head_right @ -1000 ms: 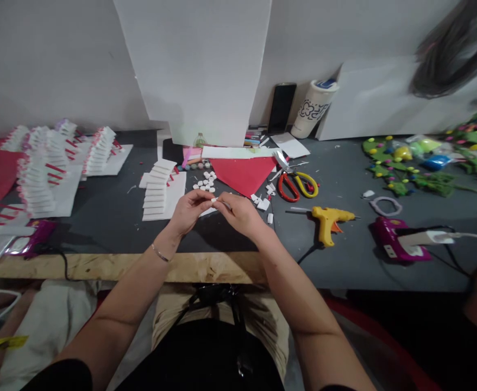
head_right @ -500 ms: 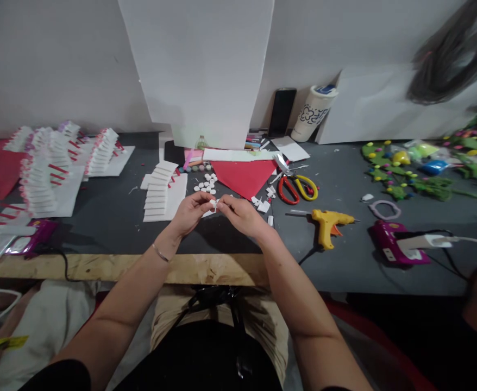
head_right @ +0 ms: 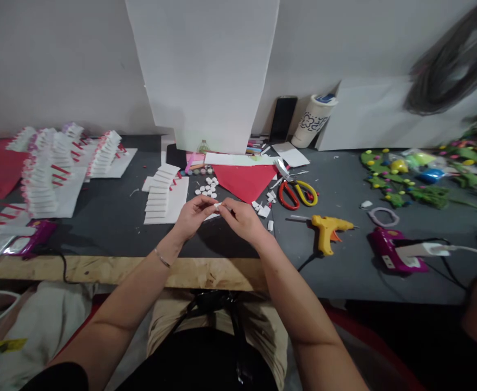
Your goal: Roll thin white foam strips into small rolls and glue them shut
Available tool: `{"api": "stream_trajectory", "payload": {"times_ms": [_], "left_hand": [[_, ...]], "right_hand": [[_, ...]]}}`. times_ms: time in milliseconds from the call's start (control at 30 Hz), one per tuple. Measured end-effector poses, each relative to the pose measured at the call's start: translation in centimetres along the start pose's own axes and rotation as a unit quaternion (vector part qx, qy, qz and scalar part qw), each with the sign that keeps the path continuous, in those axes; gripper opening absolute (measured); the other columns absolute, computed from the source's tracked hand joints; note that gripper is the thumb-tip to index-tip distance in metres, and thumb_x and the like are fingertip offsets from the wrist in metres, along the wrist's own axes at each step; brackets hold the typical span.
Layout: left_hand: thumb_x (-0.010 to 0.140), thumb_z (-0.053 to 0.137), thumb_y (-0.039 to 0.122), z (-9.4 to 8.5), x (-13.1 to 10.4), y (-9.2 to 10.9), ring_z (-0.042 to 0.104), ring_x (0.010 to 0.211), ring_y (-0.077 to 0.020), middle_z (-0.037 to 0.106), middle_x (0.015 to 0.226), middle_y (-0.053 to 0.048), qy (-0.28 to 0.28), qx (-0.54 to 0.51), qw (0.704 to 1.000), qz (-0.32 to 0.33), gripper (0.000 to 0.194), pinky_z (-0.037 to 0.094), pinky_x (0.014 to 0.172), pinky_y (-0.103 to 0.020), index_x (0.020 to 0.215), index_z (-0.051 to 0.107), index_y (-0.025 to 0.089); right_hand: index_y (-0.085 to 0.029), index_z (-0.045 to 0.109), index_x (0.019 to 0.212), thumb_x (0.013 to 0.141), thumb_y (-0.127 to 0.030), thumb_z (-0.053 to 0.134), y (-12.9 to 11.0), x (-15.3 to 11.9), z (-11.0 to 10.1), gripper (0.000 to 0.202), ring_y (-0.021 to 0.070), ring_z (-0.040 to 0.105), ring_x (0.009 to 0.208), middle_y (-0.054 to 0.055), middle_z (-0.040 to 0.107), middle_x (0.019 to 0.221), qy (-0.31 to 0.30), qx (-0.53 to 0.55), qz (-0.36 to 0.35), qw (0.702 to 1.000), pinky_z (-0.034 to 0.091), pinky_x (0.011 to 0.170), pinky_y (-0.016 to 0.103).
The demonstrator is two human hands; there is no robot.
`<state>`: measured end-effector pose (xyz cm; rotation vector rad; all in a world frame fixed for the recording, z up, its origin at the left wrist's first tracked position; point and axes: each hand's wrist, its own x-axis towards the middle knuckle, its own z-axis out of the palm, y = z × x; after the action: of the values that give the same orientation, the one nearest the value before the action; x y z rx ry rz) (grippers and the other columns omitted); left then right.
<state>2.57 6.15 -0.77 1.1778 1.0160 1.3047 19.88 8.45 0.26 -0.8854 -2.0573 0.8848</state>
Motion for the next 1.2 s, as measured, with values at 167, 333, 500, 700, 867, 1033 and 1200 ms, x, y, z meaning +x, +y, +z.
{"api": "stream_trajectory", "payload": {"times_ms": [167, 333, 500, 700, 867, 1033, 1200], "left_hand": [[0.058, 0.088, 0.037, -0.1, 0.0, 0.0, 0.060, 0.069, -0.0118, 0.066, 0.073, 0.001, -0.001, 0.016, 1.000, -0.022, 0.037, 0.050, 0.072, -0.027, 0.078, 0.067, 0.015], [0.059, 0.087, 0.037, 0.0, 0.1, 0.0, 0.057, 0.066, -0.0096, 0.064, 0.072, 0.002, 0.029, -0.016, 0.999, -0.032, 0.034, 0.048, 0.070, -0.025, 0.077, 0.067, 0.015], [0.057, 0.088, 0.037, 0.0, 0.3, -0.2, 0.056, 0.065, -0.0087, 0.063, 0.072, 0.002, 0.044, -0.051, 0.997, -0.030, 0.036, 0.048, 0.069, -0.025, 0.078, 0.068, 0.016], [0.057, 0.088, 0.036, 0.1, 0.2, -0.1, 0.055, 0.064, -0.0084, 0.063, 0.071, 0.002, 0.043, -0.075, 0.996, -0.036, 0.035, 0.048, 0.071, -0.026, 0.077, 0.068, 0.015], [0.056, 0.090, 0.035, 0.3, 0.1, 0.0, 0.056, 0.066, -0.0086, 0.064, 0.072, 0.002, 0.036, -0.124, 0.991, -0.043, 0.036, 0.048, 0.074, -0.026, 0.076, 0.069, 0.015], [0.057, 0.090, 0.035, 0.4, -0.1, 0.0, 0.057, 0.068, -0.0091, 0.064, 0.071, 0.002, 0.013, -0.125, 0.991, -0.040, 0.035, 0.047, 0.076, -0.026, 0.078, 0.071, 0.016], [0.056, 0.090, 0.035, 0.1, 0.0, -0.1, 0.060, 0.074, -0.0114, 0.068, 0.077, 0.001, 0.012, -0.092, 0.995, -0.044, 0.032, 0.047, 0.079, -0.027, 0.075, 0.072, 0.016]], "right_hand": [[-0.020, 0.055, 0.072, 0.093, -0.042, 0.049, 0.0, 0.0, 0.0, 0.031, 0.0111, 0.042, 0.055, -0.004, 0.048, 0.059, -0.005, 0.008, 0.021, 1.000, 0.032, 0.054, 0.024], [-0.021, 0.058, 0.083, 0.091, -0.041, 0.054, 0.2, -0.1, 0.2, 0.022, 0.0125, 0.047, 0.059, -0.002, 0.053, 0.066, 0.062, 0.019, 0.036, 0.997, 0.039, 0.057, 0.025], [-0.025, 0.058, 0.116, 0.089, -0.036, 0.059, 0.6, 0.0, 0.6, 0.029, 0.0184, 0.060, 0.083, 0.006, 0.065, 0.095, 0.113, 0.011, -0.052, 0.992, 0.051, 0.076, 0.033], [-0.025, 0.066, 0.086, 0.088, -0.038, 0.061, 0.6, 0.3, 0.9, 0.014, 0.0203, 0.063, 0.076, 0.007, 0.070, 0.083, 0.116, 0.020, -0.039, 0.992, 0.052, 0.071, 0.035], [-0.022, 0.066, 0.082, 0.080, -0.047, 0.068, 0.3, 0.1, 1.1, 0.025, 0.0162, 0.063, 0.067, 0.003, 0.070, 0.074, 0.108, 0.160, 0.066, 0.979, 0.051, 0.065, 0.031], [-0.021, 0.063, 0.076, 0.071, -0.053, 0.073, 0.8, 0.4, 1.1, 0.034, 0.0119, 0.056, 0.058, -0.002, 0.063, 0.062, 0.051, 0.274, 0.144, 0.950, 0.048, 0.060, 0.028], [-0.020, 0.063, 0.075, 0.067, -0.050, 0.076, 0.7, 0.5, 1.0, 0.034, 0.0108, 0.051, 0.056, -0.003, 0.060, 0.060, 0.067, 0.260, 0.158, 0.950, 0.042, 0.054, 0.025]]}}
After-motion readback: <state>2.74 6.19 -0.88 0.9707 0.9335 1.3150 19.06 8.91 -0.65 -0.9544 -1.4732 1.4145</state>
